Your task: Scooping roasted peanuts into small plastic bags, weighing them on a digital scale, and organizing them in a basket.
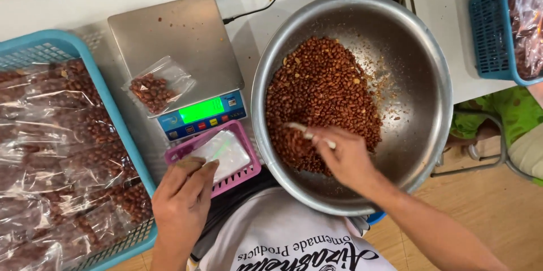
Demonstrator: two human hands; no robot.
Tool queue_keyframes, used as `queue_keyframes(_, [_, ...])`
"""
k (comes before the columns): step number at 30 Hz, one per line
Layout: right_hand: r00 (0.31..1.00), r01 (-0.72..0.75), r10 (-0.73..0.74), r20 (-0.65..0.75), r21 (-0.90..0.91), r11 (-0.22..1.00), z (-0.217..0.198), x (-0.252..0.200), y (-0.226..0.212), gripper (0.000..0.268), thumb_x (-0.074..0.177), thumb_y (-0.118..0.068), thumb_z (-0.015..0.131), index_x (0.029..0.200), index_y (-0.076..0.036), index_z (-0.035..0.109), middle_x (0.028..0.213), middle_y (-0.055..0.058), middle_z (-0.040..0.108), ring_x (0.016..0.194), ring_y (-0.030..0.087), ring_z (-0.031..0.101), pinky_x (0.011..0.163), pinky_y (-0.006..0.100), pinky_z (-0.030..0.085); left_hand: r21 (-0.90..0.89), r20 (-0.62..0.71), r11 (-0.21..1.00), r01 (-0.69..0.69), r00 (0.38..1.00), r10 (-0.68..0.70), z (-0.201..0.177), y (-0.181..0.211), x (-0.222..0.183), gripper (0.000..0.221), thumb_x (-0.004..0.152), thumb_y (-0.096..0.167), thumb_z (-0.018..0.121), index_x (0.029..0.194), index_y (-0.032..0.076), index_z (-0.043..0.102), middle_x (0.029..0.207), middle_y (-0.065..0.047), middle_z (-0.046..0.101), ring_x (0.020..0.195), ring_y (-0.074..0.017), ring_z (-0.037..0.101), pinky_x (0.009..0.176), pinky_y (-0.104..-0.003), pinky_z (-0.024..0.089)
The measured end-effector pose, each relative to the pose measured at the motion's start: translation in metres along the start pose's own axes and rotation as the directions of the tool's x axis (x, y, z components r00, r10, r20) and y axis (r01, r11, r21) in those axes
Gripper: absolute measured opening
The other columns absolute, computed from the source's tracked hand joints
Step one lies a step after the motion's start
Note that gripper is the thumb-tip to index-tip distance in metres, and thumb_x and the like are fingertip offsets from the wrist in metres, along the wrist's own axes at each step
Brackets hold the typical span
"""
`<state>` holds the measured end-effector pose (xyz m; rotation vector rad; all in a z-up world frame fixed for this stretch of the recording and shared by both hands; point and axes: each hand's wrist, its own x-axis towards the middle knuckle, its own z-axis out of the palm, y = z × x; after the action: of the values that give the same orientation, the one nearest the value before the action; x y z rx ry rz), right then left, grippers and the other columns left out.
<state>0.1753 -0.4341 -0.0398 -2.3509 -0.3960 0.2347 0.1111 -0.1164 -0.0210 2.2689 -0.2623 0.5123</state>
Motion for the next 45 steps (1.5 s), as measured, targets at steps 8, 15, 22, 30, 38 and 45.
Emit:
queue_keyframes(8, [0.831,-0.552,0.521,0.195,0.395,0.734,-0.025,-0.017,-0.014,0.029,0.1,-0.011,0.058,0.12,-0.003,0.078,0.081,0.01,0.077,0.065,0.016,0.069,0.062,0.026,0.06,-0.35,0.251,0.858,0.376,0.92,-0.301,0.008,0.019,0.035,0.012,0.092,0.012,0.07,0.098,0.008,0.079,0.093,-0.005,0.075,0.081,-0.016,0.072,0.07,-0.027,0.056])
queue_keyframes(15, [0.861,-0.327,0.505,-0.061,0.694,0.641,-0.055,-0.039,-0.006,0.025,0.097,-0.008,0.062,0.11,0.01,0.075,0.067,0.023,0.068,0.054,0.02,0.064,0.049,0.034,0.062,-0.701,0.406,0.351,0.62,0.752,-0.519,0.071,0.032,0.047,0.009,0.08,-0.002,0.081,0.087,-0.007,0.078,0.057,-0.014,0.068,0.051,-0.015,0.064,0.044,-0.029,0.057])
queue_keyframes(22, [0.855,-0.213,0.468,-0.223,0.672,0.709,-0.092,-0.043,-0.009,0.021,0.096,-0.004,0.062,0.107,0.01,0.074,0.064,0.022,0.065,0.051,0.017,0.061,0.045,0.028,0.057,-0.606,0.415,0.481,0.634,0.767,-0.489,0.09,0.054,0.069,0.017,0.081,0.007,0.086,0.095,-0.001,0.081,0.072,-0.013,0.078,0.071,-0.009,0.059,0.061,-0.031,0.057])
queue_keyframes(30, [0.9,0.334,-0.338,-0.274,-0.062,0.94,-0.103,-0.017,-0.063,0.018,0.093,-0.006,0.065,0.103,-0.004,0.08,0.087,0.013,0.077,0.068,0.025,0.075,0.066,0.037,0.064,-0.491,0.65,0.594,0.637,0.722,-0.236,0.097,0.088,0.091,0.042,0.079,0.009,0.085,0.118,0.0,0.074,0.104,-0.019,0.081,0.1,-0.0376,0.076,0.09,-0.049,0.059])
queue_keyframes(38, [0.957,0.01,-0.075,-0.281,-0.225,0.974,-0.069,-0.007,0.011,0.019,0.105,-0.006,0.059,0.114,0.002,0.074,0.092,0.017,0.077,0.069,0.021,0.074,0.05,0.025,0.057,-0.504,0.564,0.569,0.65,0.746,-0.354,0.07,0.054,0.069,0.046,0.082,0.017,0.081,0.125,0.013,0.068,0.114,-0.007,0.08,0.101,-0.0188,0.08,0.088,-0.031,0.062])
queue_keyframes(45, [0.988,-0.141,0.145,0.047,-0.08,0.987,-0.023,-0.004,-0.009,0.032,0.102,-0.028,0.055,0.114,-0.01,0.078,0.109,0.005,0.08,0.076,0.018,0.075,0.063,0.033,0.055,-0.373,0.48,0.667,0.644,0.75,-0.456,0.033,0.038,0.057,0.046,0.085,0.015,0.079,0.128,0.011,0.067,0.103,0.0,0.08,0.093,-0.0103,0.076,0.087,-0.025,0.057])
